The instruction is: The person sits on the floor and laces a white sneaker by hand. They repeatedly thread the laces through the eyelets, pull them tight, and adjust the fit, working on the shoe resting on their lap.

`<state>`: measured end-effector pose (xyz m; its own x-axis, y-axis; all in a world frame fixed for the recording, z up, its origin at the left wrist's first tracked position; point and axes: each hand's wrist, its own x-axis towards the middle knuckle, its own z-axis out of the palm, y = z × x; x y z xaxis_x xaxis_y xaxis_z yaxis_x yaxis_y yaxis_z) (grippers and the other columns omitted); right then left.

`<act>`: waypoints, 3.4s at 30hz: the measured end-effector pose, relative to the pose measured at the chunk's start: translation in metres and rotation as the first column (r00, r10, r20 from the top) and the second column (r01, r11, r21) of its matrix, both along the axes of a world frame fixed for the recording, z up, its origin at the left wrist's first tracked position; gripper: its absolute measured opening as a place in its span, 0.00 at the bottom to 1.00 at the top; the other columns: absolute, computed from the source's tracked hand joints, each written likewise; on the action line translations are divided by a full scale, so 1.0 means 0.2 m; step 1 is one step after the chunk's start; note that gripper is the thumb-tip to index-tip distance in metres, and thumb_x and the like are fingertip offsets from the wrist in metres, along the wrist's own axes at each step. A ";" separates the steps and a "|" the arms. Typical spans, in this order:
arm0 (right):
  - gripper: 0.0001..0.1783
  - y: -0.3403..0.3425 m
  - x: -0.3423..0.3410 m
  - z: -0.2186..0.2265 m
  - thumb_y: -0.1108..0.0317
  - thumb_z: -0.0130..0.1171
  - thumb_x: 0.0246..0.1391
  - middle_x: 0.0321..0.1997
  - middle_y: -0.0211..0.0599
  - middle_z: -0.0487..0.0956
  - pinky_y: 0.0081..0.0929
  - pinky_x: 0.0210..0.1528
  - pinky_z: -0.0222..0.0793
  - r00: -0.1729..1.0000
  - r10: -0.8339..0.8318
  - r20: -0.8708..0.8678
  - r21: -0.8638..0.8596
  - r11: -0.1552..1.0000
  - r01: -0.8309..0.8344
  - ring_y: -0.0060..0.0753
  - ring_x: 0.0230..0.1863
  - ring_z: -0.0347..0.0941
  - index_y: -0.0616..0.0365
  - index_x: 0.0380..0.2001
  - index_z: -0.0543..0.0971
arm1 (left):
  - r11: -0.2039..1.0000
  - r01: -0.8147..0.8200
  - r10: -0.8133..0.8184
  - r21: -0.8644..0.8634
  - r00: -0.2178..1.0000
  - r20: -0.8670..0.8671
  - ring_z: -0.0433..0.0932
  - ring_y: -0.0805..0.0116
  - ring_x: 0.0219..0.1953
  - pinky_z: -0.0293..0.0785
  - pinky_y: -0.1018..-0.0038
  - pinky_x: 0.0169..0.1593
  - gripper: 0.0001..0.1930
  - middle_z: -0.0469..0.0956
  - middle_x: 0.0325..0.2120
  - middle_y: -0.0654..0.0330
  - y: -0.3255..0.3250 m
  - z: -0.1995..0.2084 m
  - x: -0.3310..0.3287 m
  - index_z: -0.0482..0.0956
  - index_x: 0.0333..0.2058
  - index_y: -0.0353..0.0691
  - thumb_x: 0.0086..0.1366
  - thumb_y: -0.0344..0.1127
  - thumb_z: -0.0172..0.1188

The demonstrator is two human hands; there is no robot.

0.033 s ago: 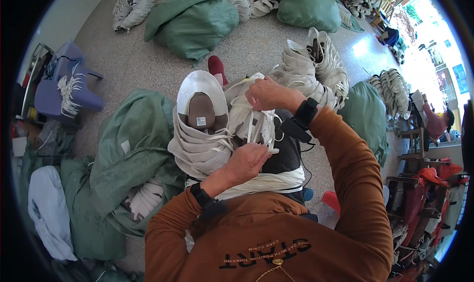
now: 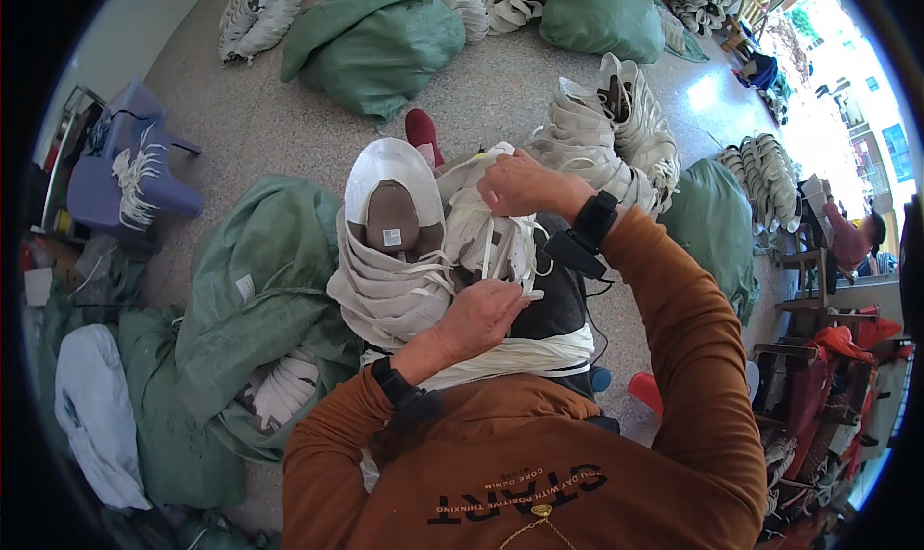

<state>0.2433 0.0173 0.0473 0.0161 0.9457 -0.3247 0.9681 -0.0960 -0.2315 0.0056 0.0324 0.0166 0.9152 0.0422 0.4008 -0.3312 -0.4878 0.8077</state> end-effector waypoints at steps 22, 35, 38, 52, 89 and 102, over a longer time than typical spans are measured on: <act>0.19 -0.13 0.07 -0.21 0.56 0.66 0.55 0.38 0.44 0.74 0.42 0.42 0.70 0.916 -0.380 -0.130 0.647 0.668 0.369 0.50 0.41 0.73 0.61 0.39 0.75 | 0.980 -0.009 -0.010 -0.201 0.995 -0.095 0.70 0.61 0.21 0.68 0.66 0.30 0.10 0.70 0.21 0.56 0.02 0.03 -0.02 0.74 0.32 0.31 0.72 0.31 0.54; 0.18 -0.15 0.04 -0.29 0.55 0.64 0.56 0.39 0.43 0.73 0.42 0.44 0.71 0.871 -0.465 -0.156 0.665 0.602 0.441 0.51 0.43 0.73 0.59 0.38 0.75 | 0.252 -0.161 -0.695 -0.954 0.657 -0.294 0.71 0.75 0.18 0.73 0.76 0.37 0.19 0.69 0.15 0.63 0.08 0.24 -0.50 0.78 0.33 0.31 0.76 0.42 0.51; 0.18 -0.15 0.04 -0.30 0.54 0.64 0.55 0.38 0.43 0.73 0.43 0.44 0.72 0.872 -0.460 -0.166 0.683 0.585 0.438 0.50 0.44 0.72 0.60 0.35 0.76 | 0.136 -0.181 -0.747 -0.974 0.626 -0.221 0.70 0.74 0.18 0.73 0.74 0.41 0.19 0.67 0.14 0.64 0.05 0.23 -0.59 0.79 0.32 0.32 0.76 0.43 0.51; 0.12 -0.19 -0.03 -0.25 0.68 0.63 0.53 0.40 0.45 0.74 0.43 0.44 0.72 0.892 -0.383 -0.241 0.807 0.431 0.403 0.51 0.45 0.72 0.61 0.39 0.76 | 0.100 -0.274 -0.704 -0.957 0.660 -0.263 0.69 0.75 0.19 0.74 0.67 0.46 0.16 0.62 0.14 0.69 0.01 0.21 -0.73 0.79 0.34 0.35 0.76 0.41 0.50; 0.13 -0.98 -0.48 0.42 0.64 0.52 0.68 0.30 0.28 0.76 0.16 0.32 0.69 0.103 -0.412 -0.905 -0.327 0.831 0.449 0.16 0.27 0.71 0.63 0.42 0.81 | 0.972 0.233 -0.216 0.028 0.934 -0.284 0.76 0.47 0.28 0.70 0.60 0.31 0.10 0.74 0.23 0.49 0.10 0.30 -0.16 0.72 0.32 0.35 0.72 0.35 0.54; 0.19 -0.26 -0.01 -0.32 0.58 0.62 0.62 0.37 0.42 0.80 0.30 0.40 0.73 0.583 -0.573 -0.576 0.542 0.266 0.797 0.35 0.38 0.77 0.66 0.43 0.77 | 0.646 0.022 -0.293 -0.763 0.930 -0.221 0.77 0.69 0.29 0.71 0.63 0.57 0.15 0.73 0.22 0.63 0.06 0.34 -0.21 0.75 0.35 0.36 0.78 0.38 0.45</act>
